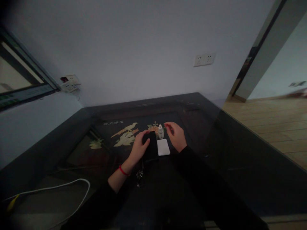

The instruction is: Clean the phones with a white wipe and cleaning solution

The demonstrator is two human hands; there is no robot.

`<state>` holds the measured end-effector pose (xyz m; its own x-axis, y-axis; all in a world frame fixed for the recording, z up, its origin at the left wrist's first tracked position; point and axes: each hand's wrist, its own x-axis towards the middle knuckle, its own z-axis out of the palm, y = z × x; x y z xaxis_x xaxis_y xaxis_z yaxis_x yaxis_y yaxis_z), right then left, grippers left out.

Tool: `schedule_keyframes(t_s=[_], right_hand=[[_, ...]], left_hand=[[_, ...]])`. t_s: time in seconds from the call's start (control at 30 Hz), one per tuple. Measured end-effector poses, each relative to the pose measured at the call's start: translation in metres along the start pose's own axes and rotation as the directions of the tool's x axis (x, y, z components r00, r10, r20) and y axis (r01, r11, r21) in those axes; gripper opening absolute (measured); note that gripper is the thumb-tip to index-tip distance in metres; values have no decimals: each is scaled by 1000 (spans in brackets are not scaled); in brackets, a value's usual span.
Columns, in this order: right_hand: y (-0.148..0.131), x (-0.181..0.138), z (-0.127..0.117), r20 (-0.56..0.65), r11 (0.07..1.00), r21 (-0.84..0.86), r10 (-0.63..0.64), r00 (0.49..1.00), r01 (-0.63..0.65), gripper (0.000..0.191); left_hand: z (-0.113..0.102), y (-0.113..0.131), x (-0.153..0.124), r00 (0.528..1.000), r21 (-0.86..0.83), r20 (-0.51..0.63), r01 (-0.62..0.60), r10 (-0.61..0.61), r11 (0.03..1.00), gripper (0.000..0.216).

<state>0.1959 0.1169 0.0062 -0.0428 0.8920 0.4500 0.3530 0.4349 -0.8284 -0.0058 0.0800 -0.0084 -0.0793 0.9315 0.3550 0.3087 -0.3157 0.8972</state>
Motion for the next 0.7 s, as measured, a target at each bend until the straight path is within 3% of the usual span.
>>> schedule_keyframes(t_s=[0.17, 0.37, 0.57, 0.7], right_hand=[[-3, 41, 0, 95, 976, -213, -36, 995, 56, 22], [1, 50, 16, 288, 940, -335, 40, 957, 62, 29], [15, 50, 19, 322, 944, -328, 81, 943, 31, 28], [14, 54, 14, 343, 969, -238, 28, 939, 59, 12]], left_hand=[[29, 6, 28, 997, 286, 72, -42, 22, 957, 34], [43, 10, 53, 976, 535, 215, -96, -26, 839, 29], [39, 10, 64, 954, 589, 294, -131, -60, 798, 27], [38, 6, 65, 951, 574, 308, -151, -42, 805, 27]])
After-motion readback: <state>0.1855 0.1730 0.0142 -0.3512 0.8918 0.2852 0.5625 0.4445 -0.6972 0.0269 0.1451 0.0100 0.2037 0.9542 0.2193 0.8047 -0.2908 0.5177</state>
